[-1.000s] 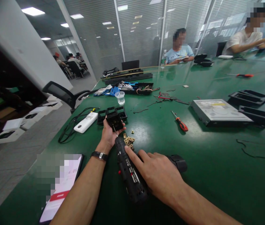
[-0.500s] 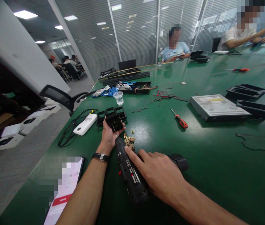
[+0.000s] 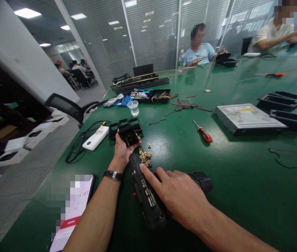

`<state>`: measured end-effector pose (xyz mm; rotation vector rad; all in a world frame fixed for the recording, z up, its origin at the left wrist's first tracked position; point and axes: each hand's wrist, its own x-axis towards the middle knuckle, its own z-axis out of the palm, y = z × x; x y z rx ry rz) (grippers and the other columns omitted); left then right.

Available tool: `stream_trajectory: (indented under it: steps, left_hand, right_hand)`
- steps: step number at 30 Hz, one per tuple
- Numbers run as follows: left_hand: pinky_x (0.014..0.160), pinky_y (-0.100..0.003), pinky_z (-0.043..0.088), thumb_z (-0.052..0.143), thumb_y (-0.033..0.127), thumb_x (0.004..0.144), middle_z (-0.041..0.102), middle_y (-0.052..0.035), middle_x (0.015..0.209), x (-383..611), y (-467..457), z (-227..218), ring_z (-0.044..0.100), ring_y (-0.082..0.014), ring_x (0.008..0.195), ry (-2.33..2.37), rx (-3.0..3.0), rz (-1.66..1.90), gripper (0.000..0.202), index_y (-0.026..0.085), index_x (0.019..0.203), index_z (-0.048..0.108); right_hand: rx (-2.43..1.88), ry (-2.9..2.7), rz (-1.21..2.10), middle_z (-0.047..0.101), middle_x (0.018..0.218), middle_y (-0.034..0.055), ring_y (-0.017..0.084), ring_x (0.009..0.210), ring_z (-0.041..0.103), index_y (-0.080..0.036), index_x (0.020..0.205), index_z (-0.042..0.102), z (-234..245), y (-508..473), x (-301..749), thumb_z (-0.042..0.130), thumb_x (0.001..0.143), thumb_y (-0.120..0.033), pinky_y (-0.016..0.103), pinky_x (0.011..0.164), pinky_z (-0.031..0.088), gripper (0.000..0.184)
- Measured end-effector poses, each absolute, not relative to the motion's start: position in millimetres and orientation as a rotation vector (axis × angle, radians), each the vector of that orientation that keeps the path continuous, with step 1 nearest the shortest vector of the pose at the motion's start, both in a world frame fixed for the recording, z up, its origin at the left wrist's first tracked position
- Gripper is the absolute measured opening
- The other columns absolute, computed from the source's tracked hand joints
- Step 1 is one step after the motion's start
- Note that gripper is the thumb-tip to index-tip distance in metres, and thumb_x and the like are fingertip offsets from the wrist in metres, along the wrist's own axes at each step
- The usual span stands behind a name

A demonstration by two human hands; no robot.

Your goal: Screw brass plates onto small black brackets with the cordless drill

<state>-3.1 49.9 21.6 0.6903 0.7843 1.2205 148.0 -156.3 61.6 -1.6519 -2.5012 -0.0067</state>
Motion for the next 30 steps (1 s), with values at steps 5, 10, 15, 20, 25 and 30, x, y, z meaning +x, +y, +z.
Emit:
stream_trajectory:
  steps: [5,10,15,20,25,30]
  left_hand:
    - [0.071,-0.034,0.061,0.048,0.066,0.097,0.074,-0.0102,0.084,-3.2,51.3,20.1,0.072,-0.0212,0.074,0.775,0.711,1.218,0.059,0.012,0.110,0.069]
    - [0.072,-0.036,0.060,0.047,0.066,0.097,0.073,-0.0104,0.085,-3.0,50.1,21.0,0.072,-0.0217,0.075,0.788,0.732,1.226,0.059,0.013,0.107,0.070]
    - [0.074,-0.038,0.061,0.047,0.065,0.098,0.073,-0.0102,0.084,-2.9,50.1,21.3,0.072,-0.0221,0.075,0.801,0.728,1.227,0.057,0.013,0.108,0.070]
    - [0.072,-0.037,0.061,0.048,0.066,0.097,0.072,-0.0096,0.083,-2.9,50.2,20.4,0.071,-0.0211,0.072,0.792,0.728,1.229,0.058,0.013,0.107,0.069]
    - [0.069,-0.035,0.060,0.048,0.065,0.097,0.072,-0.0088,0.081,-2.5,50.8,20.7,0.071,-0.0206,0.070,0.775,0.720,1.223,0.057,0.013,0.108,0.068]
    - [0.071,-0.036,0.060,0.050,0.065,0.096,0.072,-0.0090,0.081,-2.8,51.1,20.3,0.071,-0.0211,0.071,0.777,0.714,1.222,0.057,0.013,0.108,0.068]
  right_hand:
    - [-1.666,-2.509,0.037,0.068,0.111,0.0051,0.025,0.083,0.070,-0.024,0.164,0.014,65.2,-155.6,149.0,0.063,0.077,-0.006,0.039,0.068,0.052,0.101]
    - [-1.681,-2.530,0.026,0.067,0.114,0.0058,0.027,0.085,0.071,-0.025,0.165,0.010,64.8,-155.2,147.5,0.063,0.076,-0.006,0.041,0.069,0.053,0.105]
    - [-1.662,-2.524,0.016,0.067,0.112,0.0054,0.027,0.084,0.070,-0.023,0.164,0.012,63.4,-156.7,147.4,0.063,0.077,-0.005,0.042,0.070,0.054,0.102]
    - [-1.659,-2.503,-0.016,0.068,0.109,0.0047,0.026,0.080,0.070,-0.023,0.164,0.015,62.2,-156.5,148.8,0.064,0.080,-0.008,0.041,0.068,0.053,0.098]
    - [-1.647,-2.503,-0.016,0.068,0.110,0.0047,0.026,0.082,0.071,-0.022,0.164,0.014,60.4,-155.9,148.6,0.065,0.079,-0.007,0.041,0.068,0.054,0.100]
    - [-1.647,-2.511,-0.013,0.067,0.112,0.0051,0.026,0.084,0.071,-0.024,0.165,0.011,60.3,-156.3,149.7,0.063,0.081,-0.006,0.041,0.070,0.055,0.101]
